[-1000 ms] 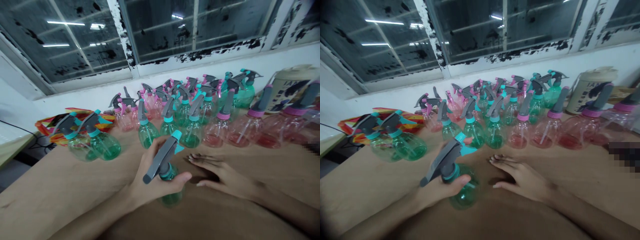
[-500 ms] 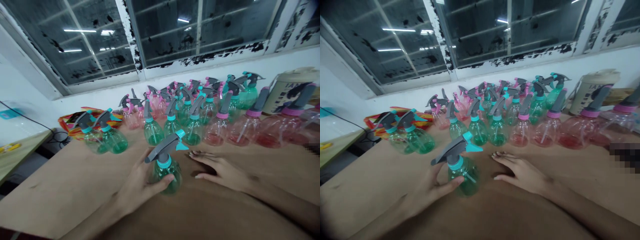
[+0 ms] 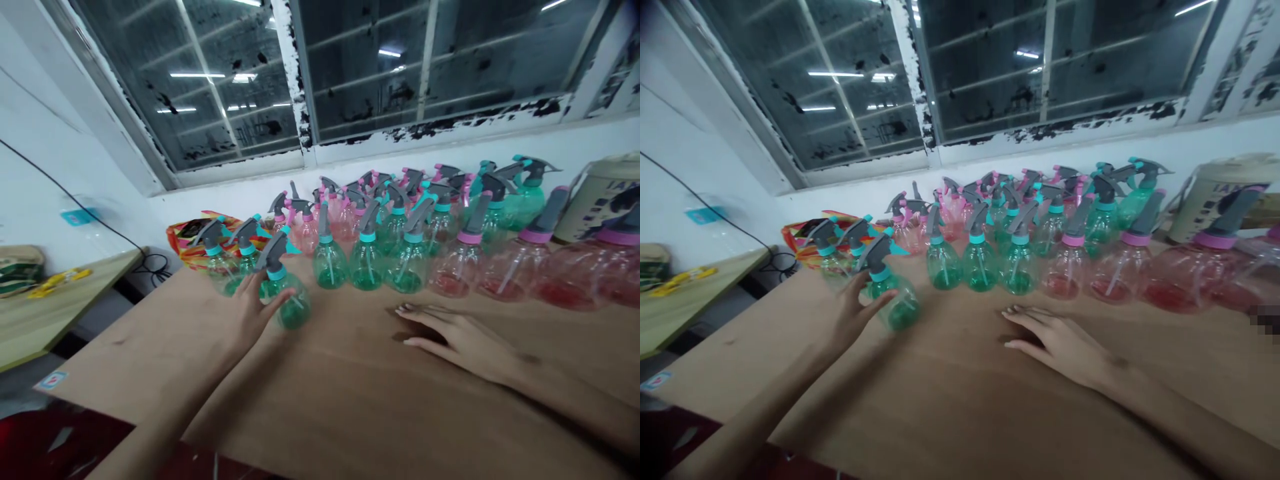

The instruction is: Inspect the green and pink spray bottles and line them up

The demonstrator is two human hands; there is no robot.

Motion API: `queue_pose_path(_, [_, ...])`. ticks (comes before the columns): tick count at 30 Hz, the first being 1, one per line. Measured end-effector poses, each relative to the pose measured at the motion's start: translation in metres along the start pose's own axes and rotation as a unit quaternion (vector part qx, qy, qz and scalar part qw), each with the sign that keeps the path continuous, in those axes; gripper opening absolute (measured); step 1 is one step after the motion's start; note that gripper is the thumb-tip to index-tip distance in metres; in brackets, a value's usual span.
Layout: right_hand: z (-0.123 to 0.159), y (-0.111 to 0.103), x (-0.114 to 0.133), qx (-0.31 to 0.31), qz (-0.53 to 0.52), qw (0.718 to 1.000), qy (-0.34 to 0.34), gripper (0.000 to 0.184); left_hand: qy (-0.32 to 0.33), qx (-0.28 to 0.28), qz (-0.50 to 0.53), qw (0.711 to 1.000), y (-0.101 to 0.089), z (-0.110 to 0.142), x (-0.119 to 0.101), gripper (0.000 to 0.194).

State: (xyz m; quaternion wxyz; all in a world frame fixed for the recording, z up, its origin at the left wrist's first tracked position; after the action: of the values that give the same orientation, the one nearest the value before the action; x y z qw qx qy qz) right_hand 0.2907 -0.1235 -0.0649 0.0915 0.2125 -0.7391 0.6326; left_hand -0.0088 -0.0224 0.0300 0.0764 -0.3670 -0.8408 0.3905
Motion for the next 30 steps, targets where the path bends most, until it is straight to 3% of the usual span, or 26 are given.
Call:
queue_pose_path(5, [-0.012, -0.012, 0.017, -0.021, -0.002, 1.0, 0.015, 0.043, 0.014, -0.012, -0.041, 0.999, 0.013, -0.019, 0.008, 0.039])
queue_pose_path(12, [-0.04, -0.038, 0.049, -0.057, -0.069, 0.995, 0.05, 0.033, 0.005, -0.016, -0.009, 1.0, 0.028, -0.037, 0.025, 0.043])
queue_pose_path(18, [-0.077, -0.048, 0.078, -0.084, -0.099, 0.989, 0.067, 0.037, -0.001, -0.018, 0.013, 1.0, 0.033, -0.044, 0.029, 0.04])
queue_pose_path(25, [-0.113, -0.045, 0.099, -0.134, -0.079, 0.984, 0.086, 0.054, 0.003, -0.028, 0.042, 0.999, 0.04, -0.048, 0.031, 0.044])
queue_pose_path(30, [-0.135, -0.034, 0.099, -0.155, -0.084, 0.979, 0.106, 0.063, 0.016, -0.037, 0.071, 0.997, 0.032, -0.036, 0.024, 0.056])
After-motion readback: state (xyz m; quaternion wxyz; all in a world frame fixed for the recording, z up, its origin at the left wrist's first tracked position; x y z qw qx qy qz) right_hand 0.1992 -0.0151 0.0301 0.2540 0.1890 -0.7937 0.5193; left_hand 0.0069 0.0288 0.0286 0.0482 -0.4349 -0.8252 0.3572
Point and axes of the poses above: each hand's wrist, its own z-axis away from the middle knuckle, its own y-axis out of the palm, x = y × z, the point moved 7 cm from there along -z, towards the middle knuckle, and after that the axes turned 10 degrees about y, right-handed, at the moved point
